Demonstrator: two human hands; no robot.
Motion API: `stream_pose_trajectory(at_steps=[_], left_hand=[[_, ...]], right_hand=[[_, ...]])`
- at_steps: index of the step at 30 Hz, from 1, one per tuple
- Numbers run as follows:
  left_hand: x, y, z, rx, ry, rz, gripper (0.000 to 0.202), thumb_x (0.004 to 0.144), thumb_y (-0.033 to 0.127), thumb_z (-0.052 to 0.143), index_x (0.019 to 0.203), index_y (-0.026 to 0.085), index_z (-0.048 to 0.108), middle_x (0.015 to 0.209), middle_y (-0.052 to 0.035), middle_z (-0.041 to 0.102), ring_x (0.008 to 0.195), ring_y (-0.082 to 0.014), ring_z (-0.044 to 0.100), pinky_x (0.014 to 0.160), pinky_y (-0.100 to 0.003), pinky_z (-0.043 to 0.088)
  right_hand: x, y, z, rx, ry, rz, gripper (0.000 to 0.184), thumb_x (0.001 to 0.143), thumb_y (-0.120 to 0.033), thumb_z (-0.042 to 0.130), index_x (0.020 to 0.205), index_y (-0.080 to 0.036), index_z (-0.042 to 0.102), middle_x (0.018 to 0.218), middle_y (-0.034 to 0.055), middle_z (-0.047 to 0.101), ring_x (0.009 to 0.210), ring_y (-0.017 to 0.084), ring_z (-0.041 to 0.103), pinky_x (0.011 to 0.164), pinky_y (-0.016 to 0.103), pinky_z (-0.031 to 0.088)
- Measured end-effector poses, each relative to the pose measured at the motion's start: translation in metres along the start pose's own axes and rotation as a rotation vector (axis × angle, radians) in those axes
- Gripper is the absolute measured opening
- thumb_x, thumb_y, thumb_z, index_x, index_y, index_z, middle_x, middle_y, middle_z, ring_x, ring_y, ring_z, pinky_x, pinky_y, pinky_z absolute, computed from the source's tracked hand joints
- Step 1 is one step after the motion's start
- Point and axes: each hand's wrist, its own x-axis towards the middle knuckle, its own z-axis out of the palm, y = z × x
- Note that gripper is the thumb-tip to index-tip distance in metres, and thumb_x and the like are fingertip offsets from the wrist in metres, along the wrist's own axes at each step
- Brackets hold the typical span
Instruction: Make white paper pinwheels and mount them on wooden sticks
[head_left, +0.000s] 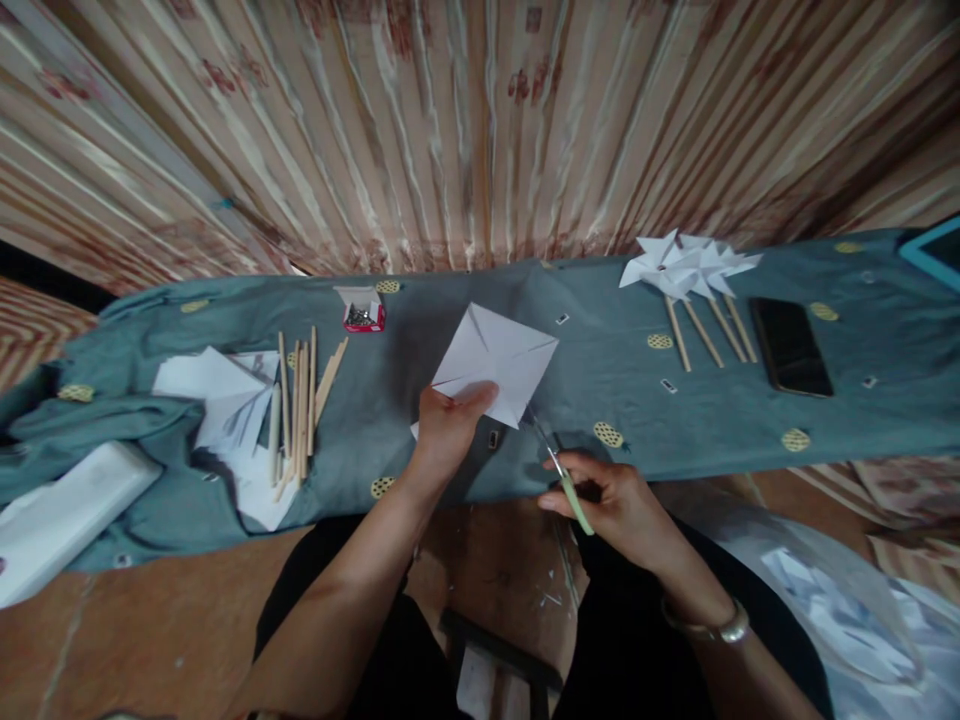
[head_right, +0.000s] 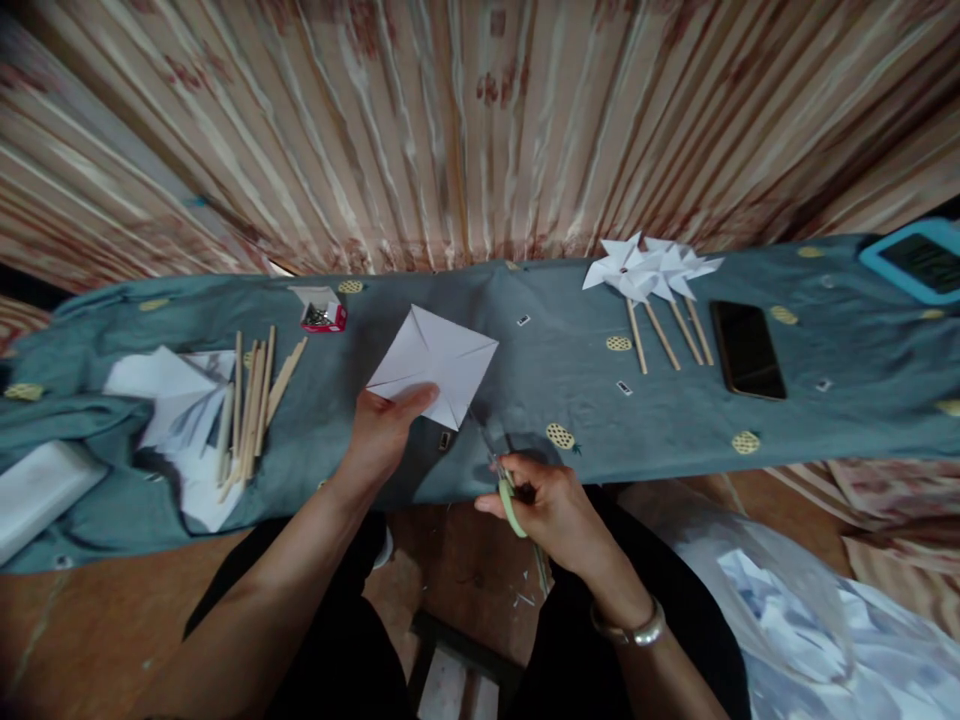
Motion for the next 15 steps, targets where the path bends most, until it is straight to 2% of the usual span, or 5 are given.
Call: stream_pose_trajectory(at_steps=[4,7,11,15], left_hand=[[0.001,-0.004,-0.003,0.015,0.005,0.011,0.018,0.066,0.027,0.073,0.082,0.018,0.07,0.095,-0.008,0.076,0.091,-0.0249,0.071,0.087,-0.037,0.055],[-0.001,-0.008,-0.002,0.091,-0.031,-0.018,0.018,0.067,0.026,0.07,0.083,0.017,0.07,0.093,-0.0077,0.077,0.087,-0.0248,0.071,0.082,-0.037,0.056],[-0.008,-0.018,0.005,0.215,-0.151,-0.043,0.012,0.068,0.02,0.068,0.08,0.017,0.068,0.091,-0.0075,0.077,0.087,-0.0258,0.071,0.081,-0.037,0.056],[-0.013,-0.029,0.012,0.267,-0.306,-0.003,0.023,0.071,0.014,0.065,0.093,0.02,0.068,0.099,-0.0059,0.076,0.09,-0.0232,0.07,0.085,-0.036,0.055]], right_hand=[[-0.003,0.006,-0.011,-0.244,0.152,-0.028,0.044,0.08,-0.047,0.068,0.112,-0.016,0.067,0.066,0.0001,0.067,0.052,0.016,0.06,0.054,0.028,0.047],[-0.003,0.01,-0.02,-0.406,0.276,0.018,0.044,0.081,-0.04,0.068,0.118,-0.016,0.062,0.075,0.0035,0.073,0.06,0.02,0.069,0.059,0.029,0.05],[0.001,0.011,-0.034,-0.758,0.433,0.189,0.035,0.085,-0.033,0.064,0.113,-0.012,0.061,0.077,0.0109,0.075,0.072,0.03,0.074,0.061,0.032,0.05],[0.01,0.002,-0.045,-0.966,0.436,0.326,0.033,0.087,-0.03,0.062,0.114,-0.01,0.06,0.075,0.0144,0.075,0.075,0.033,0.074,0.063,0.033,0.05]])
